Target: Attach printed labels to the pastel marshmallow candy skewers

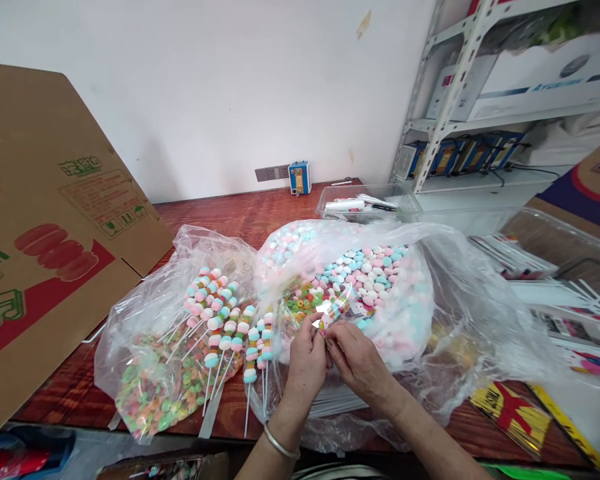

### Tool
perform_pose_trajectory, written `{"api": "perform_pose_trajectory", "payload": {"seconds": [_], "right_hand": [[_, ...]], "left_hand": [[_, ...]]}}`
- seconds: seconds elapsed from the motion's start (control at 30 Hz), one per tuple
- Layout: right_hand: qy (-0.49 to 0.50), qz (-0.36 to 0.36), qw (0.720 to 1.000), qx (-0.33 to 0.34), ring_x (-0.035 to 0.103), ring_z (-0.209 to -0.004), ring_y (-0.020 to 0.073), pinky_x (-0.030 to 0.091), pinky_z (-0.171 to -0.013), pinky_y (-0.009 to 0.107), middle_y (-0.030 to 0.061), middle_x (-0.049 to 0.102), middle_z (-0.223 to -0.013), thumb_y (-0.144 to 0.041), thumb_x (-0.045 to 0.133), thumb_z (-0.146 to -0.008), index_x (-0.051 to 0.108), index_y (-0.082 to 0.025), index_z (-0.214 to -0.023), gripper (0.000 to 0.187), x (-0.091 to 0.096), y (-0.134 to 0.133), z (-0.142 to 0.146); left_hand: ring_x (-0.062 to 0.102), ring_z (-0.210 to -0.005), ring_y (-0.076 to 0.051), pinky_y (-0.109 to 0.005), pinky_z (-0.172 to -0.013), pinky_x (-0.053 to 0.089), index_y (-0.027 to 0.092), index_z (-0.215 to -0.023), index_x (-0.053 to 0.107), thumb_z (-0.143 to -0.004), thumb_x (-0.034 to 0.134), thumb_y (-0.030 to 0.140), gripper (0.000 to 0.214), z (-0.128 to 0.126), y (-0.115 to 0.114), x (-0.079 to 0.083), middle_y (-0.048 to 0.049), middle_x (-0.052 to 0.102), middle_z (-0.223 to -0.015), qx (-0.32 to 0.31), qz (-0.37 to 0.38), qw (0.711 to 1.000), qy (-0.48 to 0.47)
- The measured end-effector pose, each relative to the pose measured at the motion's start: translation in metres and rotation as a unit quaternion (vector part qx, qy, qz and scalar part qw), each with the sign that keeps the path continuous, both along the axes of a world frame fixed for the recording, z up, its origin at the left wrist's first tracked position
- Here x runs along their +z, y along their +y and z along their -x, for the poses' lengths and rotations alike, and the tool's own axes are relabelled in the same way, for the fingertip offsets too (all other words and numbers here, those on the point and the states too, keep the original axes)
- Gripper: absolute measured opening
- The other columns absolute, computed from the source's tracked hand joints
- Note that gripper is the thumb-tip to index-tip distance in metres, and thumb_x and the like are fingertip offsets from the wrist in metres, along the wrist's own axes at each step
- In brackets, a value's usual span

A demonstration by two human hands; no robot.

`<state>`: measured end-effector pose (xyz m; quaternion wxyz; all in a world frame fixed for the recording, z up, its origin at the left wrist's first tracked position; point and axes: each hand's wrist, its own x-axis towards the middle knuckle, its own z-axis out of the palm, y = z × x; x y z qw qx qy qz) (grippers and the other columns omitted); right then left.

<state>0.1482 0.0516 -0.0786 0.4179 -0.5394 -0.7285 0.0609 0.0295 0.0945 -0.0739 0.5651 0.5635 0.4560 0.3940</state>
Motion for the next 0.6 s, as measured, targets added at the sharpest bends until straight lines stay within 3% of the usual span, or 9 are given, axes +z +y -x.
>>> {"api": "perform_pose_trajectory", "payload": {"seconds": [0.07,0.2,0.27,0.33,0.43,0.53,0.6], "right_hand": [[0.008,-0.006,1.000,-0.013,0.053,-0.083,0.0219,0.045,-0.073,0.034,0.0071,0.056,-0.088,-0.016,0.037,-0.098,0.047,-0.021,-0.092,0.013,-0.002,0.001,0.001],[0.023,-0.010,0.999,-0.024,0.054,-0.082,0.0216,0.046,-0.073,0.034,0.0065,0.056,-0.085,-0.017,0.037,-0.098,0.048,-0.021,-0.089,0.015,-0.005,0.001,0.006],[0.035,-0.010,0.999,-0.023,0.055,-0.082,0.0204,0.046,-0.073,0.032,0.0060,0.056,-0.086,-0.017,0.035,-0.098,0.048,-0.021,-0.090,0.016,-0.002,-0.002,0.011],[0.074,0.012,0.996,-0.055,0.057,-0.078,0.0188,0.046,-0.070,0.029,0.0050,0.058,-0.085,-0.020,0.036,-0.098,0.049,-0.021,-0.093,0.015,0.001,-0.008,0.016],[0.147,0.128,0.975,-0.110,0.056,-0.068,0.0179,0.042,-0.061,0.028,0.0026,0.060,-0.077,-0.030,0.041,-0.098,0.051,-0.021,-0.087,0.018,0.006,-0.020,0.022],[0.195,0.254,0.946,-0.048,0.055,-0.064,0.0175,0.039,-0.058,0.027,0.0017,0.062,-0.070,-0.037,0.046,-0.095,0.053,-0.021,-0.074,0.027,0.005,-0.029,0.026],[0.258,0.284,0.923,-0.013,0.053,-0.063,0.0162,0.038,-0.057,0.026,0.0004,0.059,-0.067,-0.037,0.047,-0.094,0.052,-0.021,-0.069,0.030,0.001,-0.031,0.027]], "left_hand": [[0.049,-0.051,-0.014,-0.027,-0.055,0.041,0.022,-0.114,0.060,-0.085,0.055,0.032,0.031,0.001,-0.002,-0.002,0.0026,0.056,-0.065,0.007,0.032,0.998,-0.048],[0.053,-0.063,-0.014,-0.024,-0.058,0.041,0.021,-0.096,0.060,-0.079,0.064,0.029,0.019,0.004,-0.005,-0.006,-0.0009,0.061,-0.079,0.091,-0.008,0.993,-0.077],[0.051,-0.061,-0.013,-0.023,-0.056,0.039,0.020,-0.089,0.058,-0.079,0.065,0.030,0.015,0.002,-0.006,-0.008,0.0005,0.059,-0.076,0.112,-0.005,0.988,-0.104],[0.048,-0.056,-0.011,-0.022,-0.054,0.038,0.021,-0.085,0.054,-0.080,0.064,0.031,0.015,-0.001,-0.007,-0.008,0.0035,0.055,-0.069,0.120,0.044,0.976,-0.177],[0.050,-0.058,-0.010,-0.022,-0.058,0.040,0.020,-0.084,0.052,-0.077,0.067,0.029,0.019,-0.008,-0.010,-0.007,0.0044,0.055,-0.069,0.130,0.141,0.936,-0.294],[0.054,-0.065,-0.011,-0.022,-0.064,0.042,0.019,-0.086,0.054,-0.072,0.070,0.027,0.023,-0.013,-0.015,-0.004,0.0021,0.059,-0.076,0.136,0.202,0.916,-0.319],[0.055,-0.067,-0.011,-0.022,-0.065,0.042,0.019,-0.086,0.054,-0.069,0.072,0.027,0.026,-0.016,-0.019,-0.002,0.0017,0.060,-0.077,0.134,0.222,0.912,-0.317]]}}
